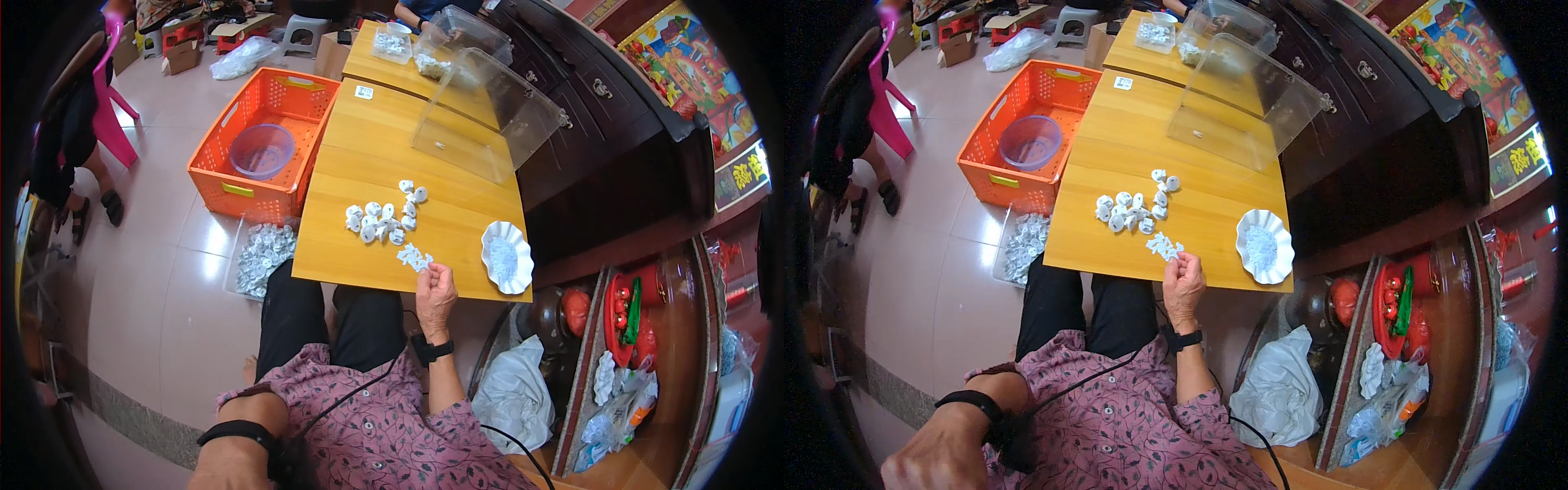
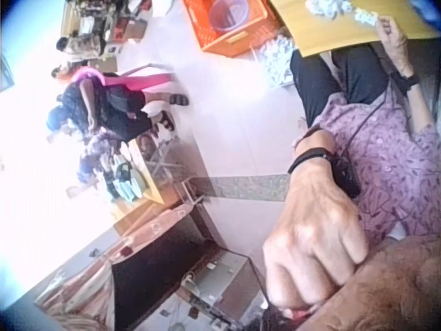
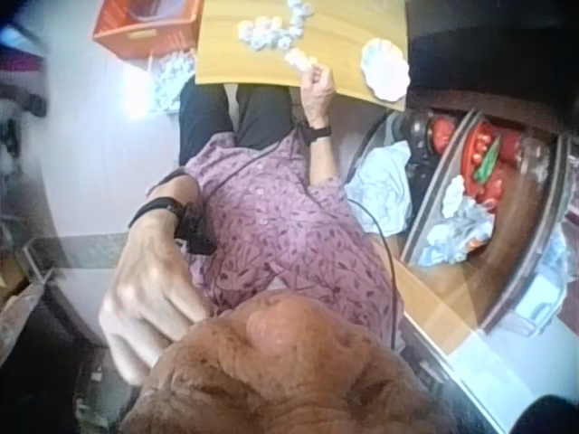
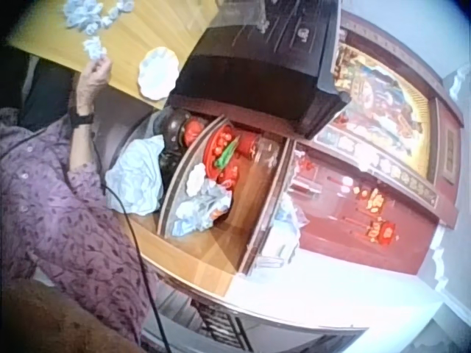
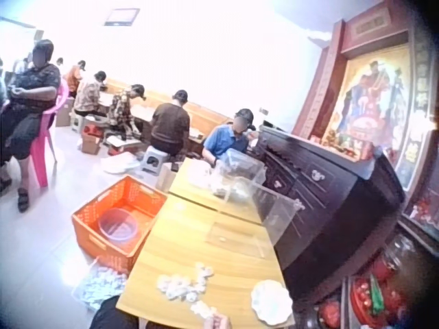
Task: The person assembles plastic components by hand, picking up a white base and a small white clip, fitting the clip into the base, and pressing them together. Once joined, the person places the assembled unit onto a pile on the table and repeats the process.
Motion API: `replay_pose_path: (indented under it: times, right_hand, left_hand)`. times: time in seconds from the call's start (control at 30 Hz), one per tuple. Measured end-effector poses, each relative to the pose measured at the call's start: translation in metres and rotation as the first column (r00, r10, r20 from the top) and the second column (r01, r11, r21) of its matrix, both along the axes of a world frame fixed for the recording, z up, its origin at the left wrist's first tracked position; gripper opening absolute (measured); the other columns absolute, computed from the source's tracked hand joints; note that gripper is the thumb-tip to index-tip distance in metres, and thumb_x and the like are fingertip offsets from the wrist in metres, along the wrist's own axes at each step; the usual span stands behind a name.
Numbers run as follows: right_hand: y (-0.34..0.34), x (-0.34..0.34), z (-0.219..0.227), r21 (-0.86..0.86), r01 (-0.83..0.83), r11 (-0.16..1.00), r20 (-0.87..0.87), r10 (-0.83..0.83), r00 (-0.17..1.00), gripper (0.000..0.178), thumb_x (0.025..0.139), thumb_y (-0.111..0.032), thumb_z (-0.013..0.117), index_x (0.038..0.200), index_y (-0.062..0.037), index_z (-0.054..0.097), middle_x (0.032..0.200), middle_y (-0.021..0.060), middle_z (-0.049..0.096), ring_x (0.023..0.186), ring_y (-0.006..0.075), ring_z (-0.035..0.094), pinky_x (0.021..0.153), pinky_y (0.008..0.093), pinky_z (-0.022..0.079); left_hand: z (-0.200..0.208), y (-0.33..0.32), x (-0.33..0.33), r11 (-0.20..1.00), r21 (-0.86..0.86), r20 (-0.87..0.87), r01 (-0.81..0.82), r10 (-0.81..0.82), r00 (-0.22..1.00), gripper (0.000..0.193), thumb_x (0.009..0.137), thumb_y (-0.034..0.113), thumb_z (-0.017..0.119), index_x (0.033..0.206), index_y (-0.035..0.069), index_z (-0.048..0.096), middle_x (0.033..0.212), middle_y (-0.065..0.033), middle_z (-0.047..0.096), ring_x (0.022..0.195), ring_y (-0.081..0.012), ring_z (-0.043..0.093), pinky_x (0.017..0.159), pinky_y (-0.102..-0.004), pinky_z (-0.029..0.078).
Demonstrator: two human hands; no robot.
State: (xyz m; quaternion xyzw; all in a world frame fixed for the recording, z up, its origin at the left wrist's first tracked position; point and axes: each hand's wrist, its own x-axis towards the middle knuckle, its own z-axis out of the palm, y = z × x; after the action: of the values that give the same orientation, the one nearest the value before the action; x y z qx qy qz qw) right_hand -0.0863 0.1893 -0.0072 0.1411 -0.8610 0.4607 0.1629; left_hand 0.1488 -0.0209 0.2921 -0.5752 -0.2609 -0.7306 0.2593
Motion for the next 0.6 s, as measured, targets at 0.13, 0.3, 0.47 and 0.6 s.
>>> replay_pose_path:
  times: [0.13, 0.3, 0.47, 0.6]
  right_hand:
    - [0.005, -0.002, 0.002, -0.008, 0.033, 0.999, 0.032, -0.033, 0.999, 0.017, 0.091, -0.009, 0.066, 0.104, 0.0013, 0.062, 0.084, 0.0129, 0.07, 0.069, 0.0208, 0.069, 0.068, 0.0341, 0.056]
    - [0.004, -0.005, 0.002, 0.013, 0.026, 1.0, 0.024, -0.026, 0.999, 0.017, 0.091, -0.009, 0.065, 0.104, 0.0019, 0.062, 0.088, 0.0135, 0.071, 0.073, 0.0208, 0.07, 0.069, 0.0341, 0.057]
    - [-0.002, -0.006, 0.004, 0.008, 0.019, 1.0, 0.031, -0.02, 0.999, 0.017, 0.092, -0.009, 0.065, 0.104, 0.0015, 0.062, 0.087, 0.0129, 0.071, 0.072, 0.0206, 0.07, 0.068, 0.0341, 0.056]
    - [-0.001, -0.005, 0.003, -0.006, 0.037, 0.999, 0.028, -0.037, 0.999, 0.017, 0.093, -0.01, 0.065, 0.104, 0.0009, 0.062, 0.084, 0.011, 0.071, 0.071, 0.0181, 0.069, 0.068, 0.0324, 0.055]
  left_hand:
    - [-0.016, -0.004, -0.001, 0.998, -0.065, 0.01, 0.014, -0.013, 1.0, 0.031, 0.096, 0.003, 0.053, 0.066, 0.009, 0.054, 0.06, 0.0001, 0.041, 0.047, -0.013, 0.042, 0.047, -0.0266, 0.031]
    - [-0.024, -0.002, 0.022, 0.953, 0.148, 0.249, -0.264, 0.222, 0.943, 0.005, 0.09, 0.003, 0.072, 0.091, 0.006, 0.068, 0.071, -0.0018, 0.055, 0.056, -0.0194, 0.055, 0.054, -0.0292, 0.046]
    - [-0.027, 0.027, 0.05, 0.678, 0.249, 0.49, -0.692, 0.528, 0.694, 0.027, 0.092, 0.007, 0.072, 0.118, 0.008, 0.067, 0.098, -0.0027, 0.061, 0.095, -0.0174, 0.061, 0.082, -0.0304, 0.049]
    - [-0.029, 0.003, 0.079, 0.444, 0.402, 0.508, -0.801, 0.619, 0.599, 0.021, 0.09, 0.003, 0.072, 0.077, 0.0, 0.056, 0.094, -0.0089, 0.053, 0.078, -0.0184, 0.049, 0.075, -0.0334, 0.048]
